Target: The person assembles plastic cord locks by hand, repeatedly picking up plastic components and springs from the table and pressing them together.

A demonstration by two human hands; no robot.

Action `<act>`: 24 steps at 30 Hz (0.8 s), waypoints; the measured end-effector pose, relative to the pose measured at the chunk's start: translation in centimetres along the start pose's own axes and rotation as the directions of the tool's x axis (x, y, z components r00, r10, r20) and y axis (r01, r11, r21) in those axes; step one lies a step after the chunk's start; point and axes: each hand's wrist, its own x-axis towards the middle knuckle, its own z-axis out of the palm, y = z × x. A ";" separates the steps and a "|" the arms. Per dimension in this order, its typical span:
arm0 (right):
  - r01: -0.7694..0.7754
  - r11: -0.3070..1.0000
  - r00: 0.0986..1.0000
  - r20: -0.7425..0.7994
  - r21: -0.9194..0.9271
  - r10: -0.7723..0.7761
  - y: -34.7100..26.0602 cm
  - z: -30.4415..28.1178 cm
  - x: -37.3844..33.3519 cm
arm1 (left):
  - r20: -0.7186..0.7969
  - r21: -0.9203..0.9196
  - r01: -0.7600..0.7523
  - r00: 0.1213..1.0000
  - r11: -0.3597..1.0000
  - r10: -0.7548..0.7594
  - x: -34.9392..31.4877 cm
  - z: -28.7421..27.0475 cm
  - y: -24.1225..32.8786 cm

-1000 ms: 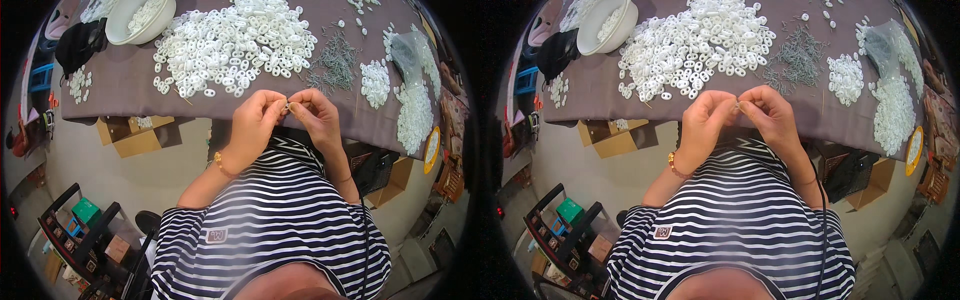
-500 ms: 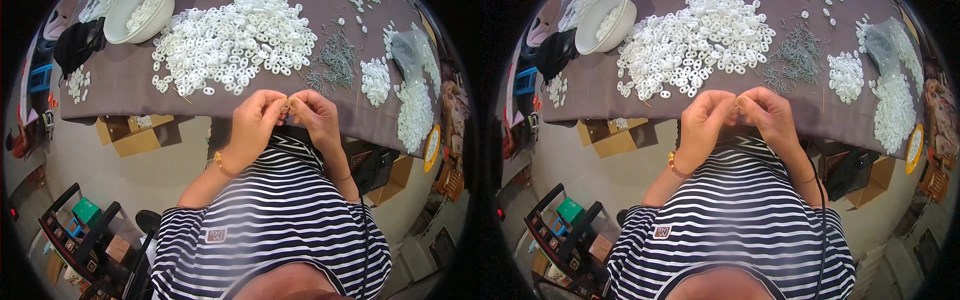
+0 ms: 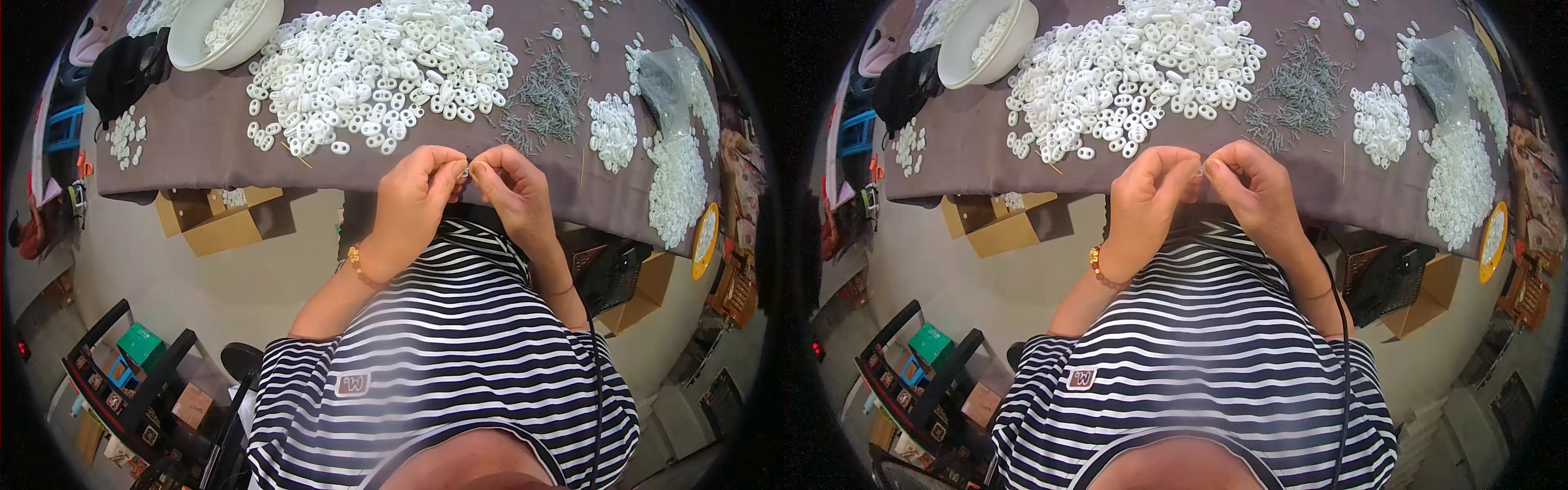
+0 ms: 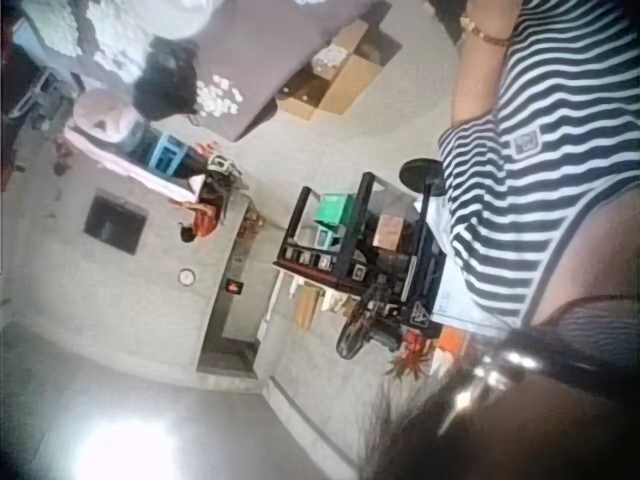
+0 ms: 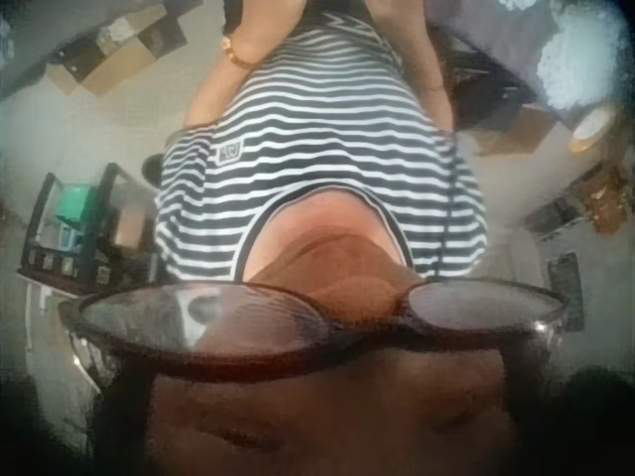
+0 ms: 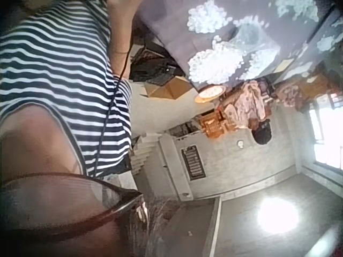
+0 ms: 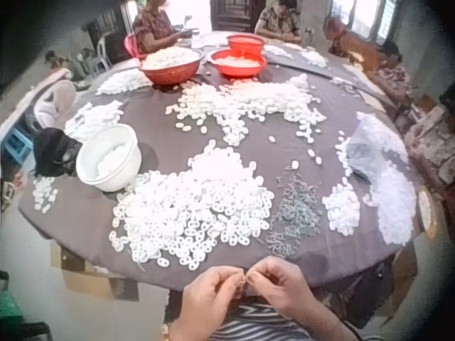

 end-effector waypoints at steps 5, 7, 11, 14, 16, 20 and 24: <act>-0.002 1.000 1.000 -0.017 -0.007 0.002 0.1 0.3 0.1 | -0.024 0.310 -0.278 0.954 0.909 0.300 0.1 0.2 -1.5; -0.061 0.998 0.998 -0.015 0.034 0.061 0.0 0.3 0.1 | -0.009 0.307 -0.277 0.956 0.910 0.294 0.1 0.1 -1.6; -0.108 0.985 0.994 0.037 0.137 0.104 -0.3 0.0 0.1 | -0.004 -0.083 -0.003 1.000 0.997 0.003 0.0 0.0 -0.3; -0.014 0.987 0.997 -0.067 0.158 0.025 -0.3 0.4 0.1 | 0.027 -0.211 0.055 0.998 0.976 -0.051 0.2 0.0 -0.4; 0.011 0.999 1.000 -0.017 0.038 -0.011 0.0 0.2 0.0 | 0.034 -0.165 0.056 0.998 0.985 -0.051 0.2 -0.1 -0.4; 0.051 0.999 0.998 -0.031 0.016 -0.051 0.2 0.7 0.0 | 0.035 -0.058 0.018 0.999 0.998 -0.016 0.2 -0.2 -0.4; -0.019 0.996 0.999 -0.026 0.092 0.021 -0.4 0.6 0.4 | 0.031 -0.140 0.045 0.999 0.989 -0.041 0.2 -0.4 -0.9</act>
